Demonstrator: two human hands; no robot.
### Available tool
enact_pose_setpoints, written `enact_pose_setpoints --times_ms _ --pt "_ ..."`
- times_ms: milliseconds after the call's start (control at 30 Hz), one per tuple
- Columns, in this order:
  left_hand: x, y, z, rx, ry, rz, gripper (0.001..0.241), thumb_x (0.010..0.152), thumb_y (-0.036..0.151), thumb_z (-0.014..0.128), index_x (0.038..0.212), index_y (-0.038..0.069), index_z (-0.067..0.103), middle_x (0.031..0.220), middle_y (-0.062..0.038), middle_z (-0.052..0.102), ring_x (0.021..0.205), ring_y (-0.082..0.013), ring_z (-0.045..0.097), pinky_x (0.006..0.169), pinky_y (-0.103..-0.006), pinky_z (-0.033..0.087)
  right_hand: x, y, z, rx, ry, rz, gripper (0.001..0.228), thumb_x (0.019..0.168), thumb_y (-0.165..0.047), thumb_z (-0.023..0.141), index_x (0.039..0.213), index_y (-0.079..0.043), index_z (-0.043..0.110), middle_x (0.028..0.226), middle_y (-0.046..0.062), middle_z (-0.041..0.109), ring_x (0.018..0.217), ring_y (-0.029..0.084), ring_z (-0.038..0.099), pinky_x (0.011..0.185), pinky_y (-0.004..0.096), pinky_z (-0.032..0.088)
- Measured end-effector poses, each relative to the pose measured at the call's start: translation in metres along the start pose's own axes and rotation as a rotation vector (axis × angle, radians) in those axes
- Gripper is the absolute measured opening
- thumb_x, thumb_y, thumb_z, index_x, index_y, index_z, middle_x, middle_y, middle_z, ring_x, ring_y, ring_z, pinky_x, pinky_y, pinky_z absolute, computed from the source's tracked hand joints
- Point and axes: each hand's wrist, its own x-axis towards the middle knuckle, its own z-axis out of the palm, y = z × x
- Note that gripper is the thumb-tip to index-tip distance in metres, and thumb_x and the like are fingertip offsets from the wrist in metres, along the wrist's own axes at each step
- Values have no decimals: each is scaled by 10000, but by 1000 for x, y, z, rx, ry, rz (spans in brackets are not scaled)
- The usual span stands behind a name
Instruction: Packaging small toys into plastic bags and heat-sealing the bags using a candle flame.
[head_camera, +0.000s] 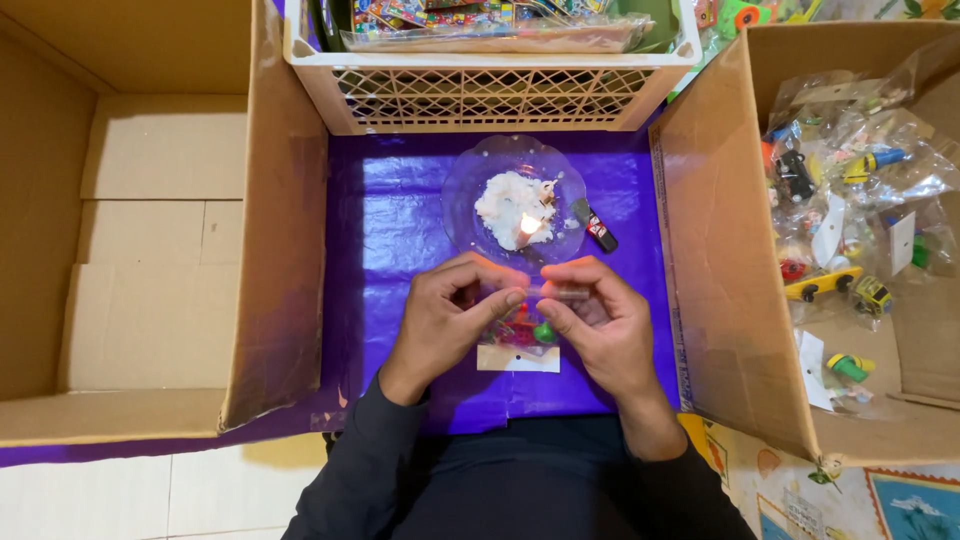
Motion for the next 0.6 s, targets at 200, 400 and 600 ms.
enact_pose_setpoints --times_ms 200,400,600 --pt "-15 -24 -20 -48 371 32 185 959 222 739 1023 63 671 834 -61 767 703 -96 650 673 -236 498 -4 -3 -1 -104 38 -30 200 878 -35 794 1060 37 752 948 131 711 852 109 629 773 269 564" --pt "-14 -40 -21 -102 207 31 340 983 363 681 826 63 656 675 -86 651 652 -151 578 620 -297 488 -4 3 -5 -40 11 -12 169 882 3 772 1042 53 744 904 119 696 835 101 651 754 245 566" --pt "-8 -11 -1 -84 88 164 687 820 62 842 1415 10 503 875 -87 778 760 -148 631 704 -232 523 -2 0 0 -23 7 -27 196 853 21 793 1037 67 743 908 139 695 830 114 639 750 262 569"
